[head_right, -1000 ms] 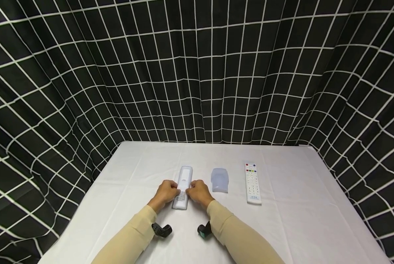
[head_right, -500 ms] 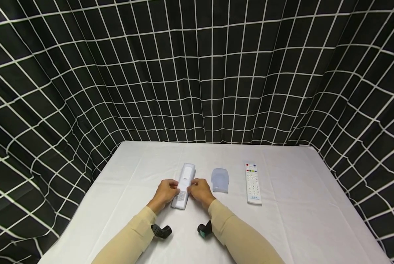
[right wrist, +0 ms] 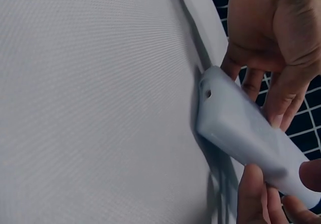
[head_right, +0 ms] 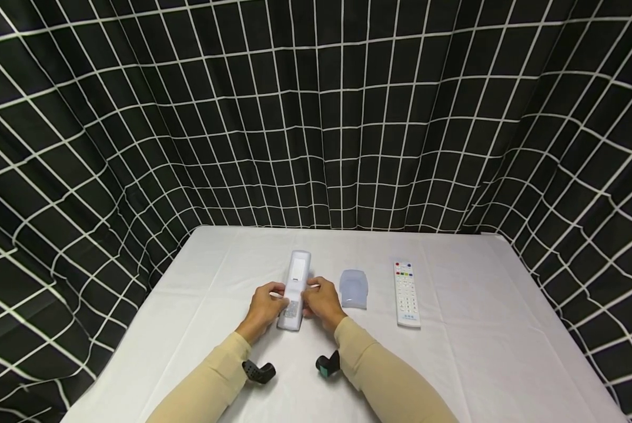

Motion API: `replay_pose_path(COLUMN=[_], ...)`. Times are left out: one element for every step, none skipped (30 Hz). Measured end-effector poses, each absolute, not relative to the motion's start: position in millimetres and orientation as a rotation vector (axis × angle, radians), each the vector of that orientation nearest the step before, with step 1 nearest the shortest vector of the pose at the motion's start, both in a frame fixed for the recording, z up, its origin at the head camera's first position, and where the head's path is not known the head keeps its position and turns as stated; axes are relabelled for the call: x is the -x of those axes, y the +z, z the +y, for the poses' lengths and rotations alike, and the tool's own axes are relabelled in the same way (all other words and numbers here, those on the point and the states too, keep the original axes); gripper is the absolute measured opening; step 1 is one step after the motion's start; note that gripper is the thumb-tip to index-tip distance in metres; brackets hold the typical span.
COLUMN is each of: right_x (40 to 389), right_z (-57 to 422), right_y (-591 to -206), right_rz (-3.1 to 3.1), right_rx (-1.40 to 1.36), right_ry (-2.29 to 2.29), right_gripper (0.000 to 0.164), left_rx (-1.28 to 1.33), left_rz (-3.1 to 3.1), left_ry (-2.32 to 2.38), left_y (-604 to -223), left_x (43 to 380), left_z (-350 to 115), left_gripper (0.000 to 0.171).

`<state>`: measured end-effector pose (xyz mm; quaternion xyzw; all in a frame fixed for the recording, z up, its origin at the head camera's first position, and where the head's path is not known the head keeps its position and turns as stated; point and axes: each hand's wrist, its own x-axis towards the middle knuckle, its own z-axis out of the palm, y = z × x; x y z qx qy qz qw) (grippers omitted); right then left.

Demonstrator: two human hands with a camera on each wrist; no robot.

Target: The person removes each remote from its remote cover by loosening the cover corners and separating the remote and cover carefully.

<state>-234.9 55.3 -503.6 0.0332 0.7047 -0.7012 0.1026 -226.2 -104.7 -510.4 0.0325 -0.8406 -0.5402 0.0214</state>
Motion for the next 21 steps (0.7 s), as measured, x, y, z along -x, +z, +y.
replay_pose_path(right_x=[235.1,235.1,235.0,235.0,235.0,235.0,235.1,235.1,235.4,235.7,236.0,236.3,236.6,236.9,237.2,237.2,237.1,236.9,236.7,236.2,235.7], right_z=[55.2,55.3,55.3,55.2,55.2,55.1,54.9,54.7,54.4,54.1,53.8,53.4,53.1,52.8,52.3,52.0,51.6,51.2,50.7,50.2,49.6], right_y=[-502.8,-501.5,-500.4,-499.4,-498.5,-497.6,-496.5,-495.5,-494.5,-493.3,-492.1,-490.6,-489.6,-488.4,-487.2,-486.5,-486.2,-485.8,-485.5,-485.0,-485.0], right_rz=[2.086,2.093,2.099,2.104,2.108,2.113,2.12,2.131,2.142,2.151,2.161,2.173,2.19,2.202,2.214,2.227,2.248,2.266,2.288,2.303,2.322], right_rx=[-0.095,-0.093,-0.092,-0.091,-0.096,-0.097,-0.098,-0.096,-0.096,-0.097,-0.096,-0.091,-0.083,-0.075,-0.069,-0.06,-0.046,-0.033,-0.018,0.0,0.017], right_ry=[-2.073,-2.074,-2.077,-2.08,-2.084,-2.087,-2.091,-2.094,-2.1,-2.105,-2.112,-2.119,-2.121,-2.125,-2.127,-2.126,-2.119,-2.112,-2.105,-2.103,-2.099], right_gripper=[0.048,0.048,0.048,0.046,0.045,0.043,0.041,0.039,0.037,0.035,0.033,0.031,0.029,0.027,0.025,0.023,0.022,0.021,0.02,0.02,0.02], left_rx=[-0.086,-0.077,-0.068,-0.053,-0.039,-0.019,0.003,0.016,0.035,0.051,0.072,0.093,0.105,0.113,0.122,0.134,0.142,0.14,0.139,0.137,0.139], left_rz=[-2.588,-2.573,-2.558,-2.543,-2.53,-2.519,-2.507,-2.497,-2.492,-2.489,-2.486,-2.485,-2.485,-2.488,-2.492,-2.491,-2.487,-2.489,-2.487,-2.48,-2.471], left_ry=[-1.677,-1.682,-1.684,-1.69,-1.694,-1.698,-1.707,-1.715,-1.725,-1.736,-1.74,-1.744,-1.751,-1.755,-1.761,-1.763,-1.766,-1.773,-1.779,-1.778,-1.77], left_y=[-509.9,-509.5,-509.0,-508.7,-508.7,-508.9,-508.9,-509.0,-508.9,-508.7,-508.9,-508.6,-508.3,-507.9,-507.6,-507.6,-507.4,-506.9,-506.7,-506.4,-506.7], left_x=[225.7,225.2,224.4,223.8,223.2,222.8,222.2,222.0,221.6,221.4,221.5,221.6,221.6,221.7,221.7,221.8,221.9,221.7,221.7,221.9,222.4], left_z=[-104.4,-104.1,-103.7,-103.4,-103.2,-103.0,-103.1,-103.1,-103.2,-103.4,-103.5,-103.8,-104.0,-104.2,-104.6,-105.1,-105.5,-105.8,-106.1,-106.3,-106.4], left_gripper=[0.028,0.028,0.029,0.029,0.03,0.032,0.034,0.037,0.041,0.045,0.05,0.054,0.057,0.059,0.06,0.061,0.061,0.06,0.06,0.058,0.056])
